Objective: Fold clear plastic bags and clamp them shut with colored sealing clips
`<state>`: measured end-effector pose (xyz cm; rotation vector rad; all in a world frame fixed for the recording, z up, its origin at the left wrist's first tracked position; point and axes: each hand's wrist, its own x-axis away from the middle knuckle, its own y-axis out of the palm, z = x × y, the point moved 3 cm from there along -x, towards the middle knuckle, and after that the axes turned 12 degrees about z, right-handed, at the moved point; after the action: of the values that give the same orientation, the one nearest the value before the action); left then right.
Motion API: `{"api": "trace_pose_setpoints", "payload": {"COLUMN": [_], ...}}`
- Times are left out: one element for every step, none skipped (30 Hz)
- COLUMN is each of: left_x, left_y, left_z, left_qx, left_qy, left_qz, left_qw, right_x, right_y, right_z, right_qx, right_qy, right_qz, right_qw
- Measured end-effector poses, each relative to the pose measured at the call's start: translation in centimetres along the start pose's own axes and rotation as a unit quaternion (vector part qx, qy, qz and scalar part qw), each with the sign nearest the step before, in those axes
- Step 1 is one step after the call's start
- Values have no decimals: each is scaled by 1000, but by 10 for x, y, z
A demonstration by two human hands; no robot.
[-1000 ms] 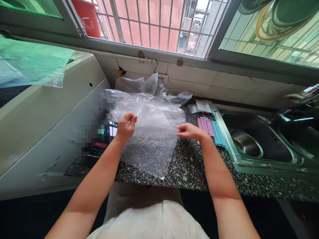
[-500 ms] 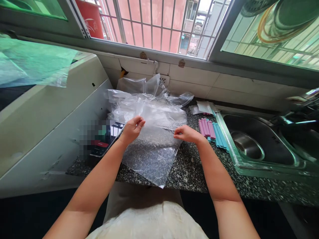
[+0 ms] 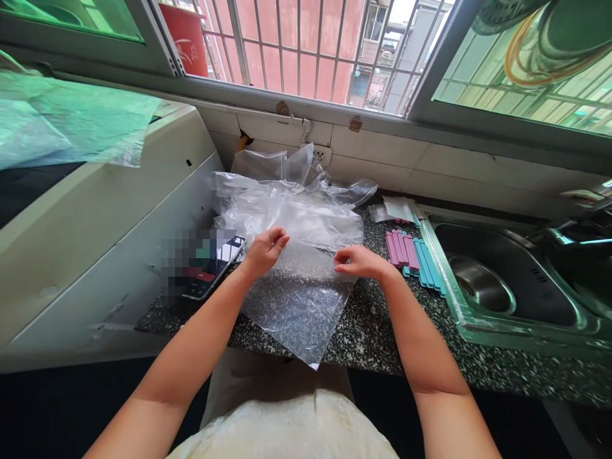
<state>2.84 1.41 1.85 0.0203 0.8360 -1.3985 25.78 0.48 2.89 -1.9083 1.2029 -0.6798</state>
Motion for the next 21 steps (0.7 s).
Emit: {"api": "trace_pose_setpoints", "payload": {"left_x": [0,1,1,1,1,1,1,1,1,1,1,1,1,1,1,1,1,1,1,1,2], "left_y": [2,3,5,6,6,6,7,6,6,6,5,5,5,5,5,5,5,6,6,6,6], "left_z": [0,1,1,0,0,-1,-1,-2,-2,-2,-2,-3,-3,-3,-3,-3,-3,-3,-3,-3,-3], "left_qx": [1,3,3,4,4,2,1,-2,-4,-7,-10,-12,-14,-15,-15,-14,-14,-14,-16,-19,-24], "left_qy": [3,7,11,13,15,15,15,16,16,15,15,15,14,14,14,14,14,15,16,17,17], "left_qz": [-7,-13,-17,-18,-17,-16,-15,-15,-16,-16,-15,-14,-13,-13,-14,-16,-18,-19,-19,-18,-16], "left_qw": [1000,1000,1000,1000,1000,1000,1000,1000,1000,1000,1000,1000,1000,1000,1000,1000,1000,1000,1000,1000,999], "right_x": [0,-1,-2,-2,-3,-3,-3,-4,-4,-4,-4,-4,-4,-4,-4,-4,-4,-4,-4,-4,-4], "right_y": [2,4,6,8,11,13,14,16,17,17,18,18,18,18,18,18,18,18,18,18,19], "right_z": [-3,-6,-8,-10,-11,-12,-12,-12,-12,-11,-11,-11,-11,-11,-12,-12,-13,-13,-13,-13,-12], "right_qx": [-10,-19,-25,-27,-28,-27,-26,-25,-25,-25,-25,-24,-22,-21,-20,-20,-20,-21,-23,-24,-24], "right_qy": [-11,-24,-36,-47,-57,-65,-71,-74,-76,-75,-74,-72,-70,-68,-66,-64,-62,-60,-59,-59,-59], "right_qz": [10,21,30,36,39,40,40,39,36,32,28,24,20,17,14,13,11,10,8,6,4], "right_qw": [1000,999,999,998,997,997,996,996,996,996,997,997,997,997,998,998,998,998,998,998,998]}}
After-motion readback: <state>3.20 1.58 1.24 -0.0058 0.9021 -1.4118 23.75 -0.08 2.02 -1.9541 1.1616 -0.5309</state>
